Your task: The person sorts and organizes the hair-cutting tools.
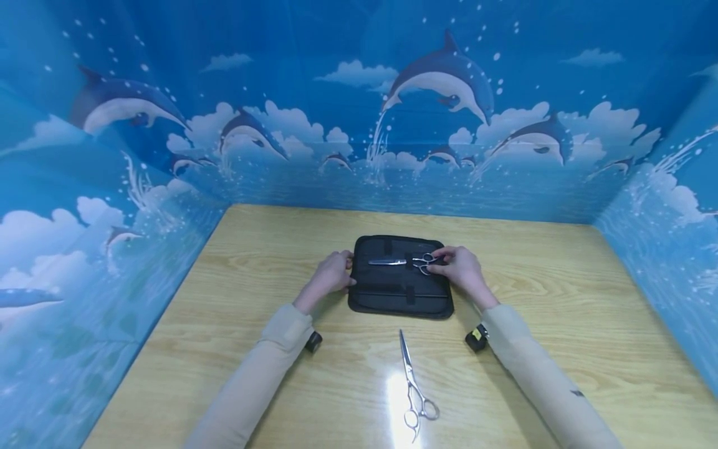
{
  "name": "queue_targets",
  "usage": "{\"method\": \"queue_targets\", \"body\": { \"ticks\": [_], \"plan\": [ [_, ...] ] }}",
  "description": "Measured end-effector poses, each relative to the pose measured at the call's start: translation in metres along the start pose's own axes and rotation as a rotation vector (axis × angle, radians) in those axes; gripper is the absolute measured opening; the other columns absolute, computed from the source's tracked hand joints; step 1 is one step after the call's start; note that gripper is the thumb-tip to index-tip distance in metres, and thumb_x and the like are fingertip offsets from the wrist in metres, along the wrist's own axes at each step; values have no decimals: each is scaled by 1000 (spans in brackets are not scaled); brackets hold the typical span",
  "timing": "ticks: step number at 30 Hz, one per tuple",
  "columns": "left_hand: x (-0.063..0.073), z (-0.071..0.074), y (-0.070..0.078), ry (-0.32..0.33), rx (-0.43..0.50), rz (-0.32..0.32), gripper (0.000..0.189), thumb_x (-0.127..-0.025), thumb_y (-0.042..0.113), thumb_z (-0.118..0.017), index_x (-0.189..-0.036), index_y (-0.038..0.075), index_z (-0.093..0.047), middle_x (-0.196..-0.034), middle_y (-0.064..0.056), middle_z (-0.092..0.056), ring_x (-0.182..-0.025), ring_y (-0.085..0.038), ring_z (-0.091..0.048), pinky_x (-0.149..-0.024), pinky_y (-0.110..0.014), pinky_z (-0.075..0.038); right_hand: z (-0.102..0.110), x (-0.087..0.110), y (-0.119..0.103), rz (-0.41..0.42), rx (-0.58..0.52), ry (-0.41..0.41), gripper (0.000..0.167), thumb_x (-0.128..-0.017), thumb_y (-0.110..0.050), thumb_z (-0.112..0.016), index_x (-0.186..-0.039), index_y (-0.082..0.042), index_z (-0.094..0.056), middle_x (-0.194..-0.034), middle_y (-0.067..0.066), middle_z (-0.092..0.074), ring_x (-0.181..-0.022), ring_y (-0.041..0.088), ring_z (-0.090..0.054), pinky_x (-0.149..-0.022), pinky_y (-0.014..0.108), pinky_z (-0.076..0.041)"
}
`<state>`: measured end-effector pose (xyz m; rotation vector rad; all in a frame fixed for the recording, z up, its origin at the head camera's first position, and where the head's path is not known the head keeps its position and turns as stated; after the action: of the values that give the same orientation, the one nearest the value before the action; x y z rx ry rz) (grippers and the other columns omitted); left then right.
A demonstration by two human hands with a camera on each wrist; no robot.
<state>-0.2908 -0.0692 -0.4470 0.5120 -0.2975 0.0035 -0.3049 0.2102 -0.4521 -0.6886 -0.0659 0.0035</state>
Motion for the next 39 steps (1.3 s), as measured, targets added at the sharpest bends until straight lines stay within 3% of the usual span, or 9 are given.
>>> {"method": "queue_targets", "body": {
  "ticks": [7, 13, 20, 33, 39],
  "plan": [
    [-1, -1, 0, -1, -20, -22, 66, -85, 8, -81, -145, 9, -52, -118, -7, -61, -111, -27, -59, -95, -36, -54, -1, -2, 1, -24, 3, 8, 42, -84, -25, -83, -119, -5, -72, -118, 26, -68, -109, 39, -62, -93, 50, -49],
    [-1, 0, 0, -3, -30, -23, 65, -85, 8, -81, -144, 8, -52, -118, -6, -61, -110, -26, -59, -96, -37, -53, -2, -4, -1, -23, 15, 16, 41, -83, -27, -84, -117, -7, -73, -100, 16, -65, -86, 28, -56, -71, 36, -43],
    [-1, 0, 0, -2, -27, -33, 64, -86, 8, -81, -144, 8, -53, -117, -6, -60, -108, -25, -58, -95, -36, -53, -4, -4, -1, -22, 19, 6, 38, -85, -26, -82, -117, -6, -73, -89, 7, -59, -74, 21, -49, -63, 31, -36],
    [1, -2, 0, 0, 21, -6, 64, -86, 3, -79, -144, 8, -52, -120, -8, -59, -109, -25, -59, -74, -24, -58, -6, -3, -2, 16, 28, -51, 41, -88, -22, -80, -122, -3, -69, -91, 8, -61, -82, 25, -55, -72, 33, -41],
    [1, -2, -2, -14, 75, -18, 64, -86, 0, -78, -144, 6, -52, -119, -9, -58, -102, -25, -61, -62, -19, -57, -6, -2, -3, 46, 9, -73, 43, -88, -20, -79, -125, -2, -67, -94, 11, -63, -86, 28, -56, -79, 39, -45]
  ]
}}
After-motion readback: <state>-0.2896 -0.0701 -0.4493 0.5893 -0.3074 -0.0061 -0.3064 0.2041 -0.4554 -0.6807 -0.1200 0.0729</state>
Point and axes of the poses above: each hand's wrist, its own x-axis away from the middle knuckle, its own z-axis out of the back of the hand, y = z × x, the point moved 6 cm from there along -x, towards the middle knuckle
